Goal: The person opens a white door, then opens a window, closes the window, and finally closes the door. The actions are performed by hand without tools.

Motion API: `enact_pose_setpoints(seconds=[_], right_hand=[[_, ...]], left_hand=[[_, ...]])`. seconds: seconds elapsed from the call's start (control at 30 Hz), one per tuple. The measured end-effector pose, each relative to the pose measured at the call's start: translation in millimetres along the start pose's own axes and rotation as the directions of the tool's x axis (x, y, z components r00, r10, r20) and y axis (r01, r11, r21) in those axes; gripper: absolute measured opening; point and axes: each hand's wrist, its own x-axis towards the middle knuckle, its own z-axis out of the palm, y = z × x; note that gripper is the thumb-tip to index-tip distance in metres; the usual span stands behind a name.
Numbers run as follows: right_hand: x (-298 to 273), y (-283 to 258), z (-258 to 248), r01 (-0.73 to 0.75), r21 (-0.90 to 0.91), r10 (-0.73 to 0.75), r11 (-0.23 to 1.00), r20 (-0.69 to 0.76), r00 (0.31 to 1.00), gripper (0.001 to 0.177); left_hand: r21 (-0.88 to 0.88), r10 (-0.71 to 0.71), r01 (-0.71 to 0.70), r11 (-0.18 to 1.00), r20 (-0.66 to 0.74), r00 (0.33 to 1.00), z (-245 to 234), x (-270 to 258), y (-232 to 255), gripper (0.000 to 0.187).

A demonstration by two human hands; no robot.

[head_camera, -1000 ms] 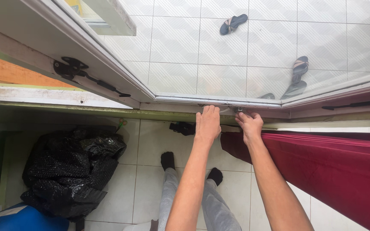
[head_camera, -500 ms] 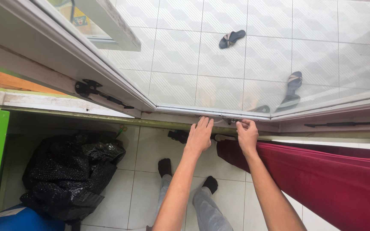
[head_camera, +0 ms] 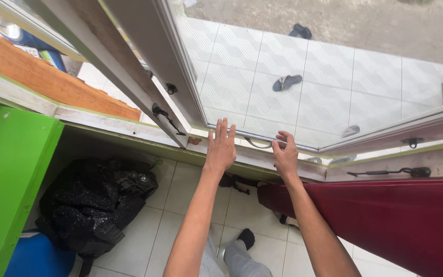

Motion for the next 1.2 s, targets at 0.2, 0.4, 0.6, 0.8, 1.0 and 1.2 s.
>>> enact_pose_setpoints(seconds=[0.2, 0.4, 0.6, 0.8, 1.0, 1.2], right_hand=[[-2.4, -99.7, 27.3, 0.299, -0.080, -0.289, 0.951, 0.118, 0.950, 0.032], [2.0, -183.9, 69.0, 0.518, -0.102, -0.484, 0.849, 0.241, 0.841, 0.029], [18.8, -224.6, 78.1, 0.564, -0.172, -0.535, 0.808, 0.187, 0.824, 0.014], [27.8, -225.5, 73.1, 0.683, -0.261, -0.653, 0.682, 0.203, 0.729, 0.006], [51.5, -218.9, 68.3, 0.727, -0.254, -0.663, 0.638, 0.299, 0.686, 0.005], [85.6, -223.6, 64.7, 0.749, -0.271, -0.673, 0.604, 0.329, 0.662, 0.005]], left_hand=[[0.425, -0.066, 0.069, 0.902, -0.023, 0.998, -91.1, -0.9, -11.2, 0.063], [0.692, 0.001, -0.024, 0.722, 0.033, 0.999, -135.4, -5.7, -43.6, 0.039], [0.760, -0.138, 0.101, 0.642, -0.016, 0.990, -112.4, 13.1, -63.8, 0.040], [0.840, -0.204, -0.096, 0.533, 0.238, 0.950, -112.7, 40.4, -58.6, 0.025], [0.822, -0.249, -0.098, 0.561, 0.281, 0.927, -127.6, 65.4, -56.8, 0.013], [0.629, -0.181, 0.130, 0.767, 0.017, 0.983, -128.3, 77.7, -55.0, 0.014]])
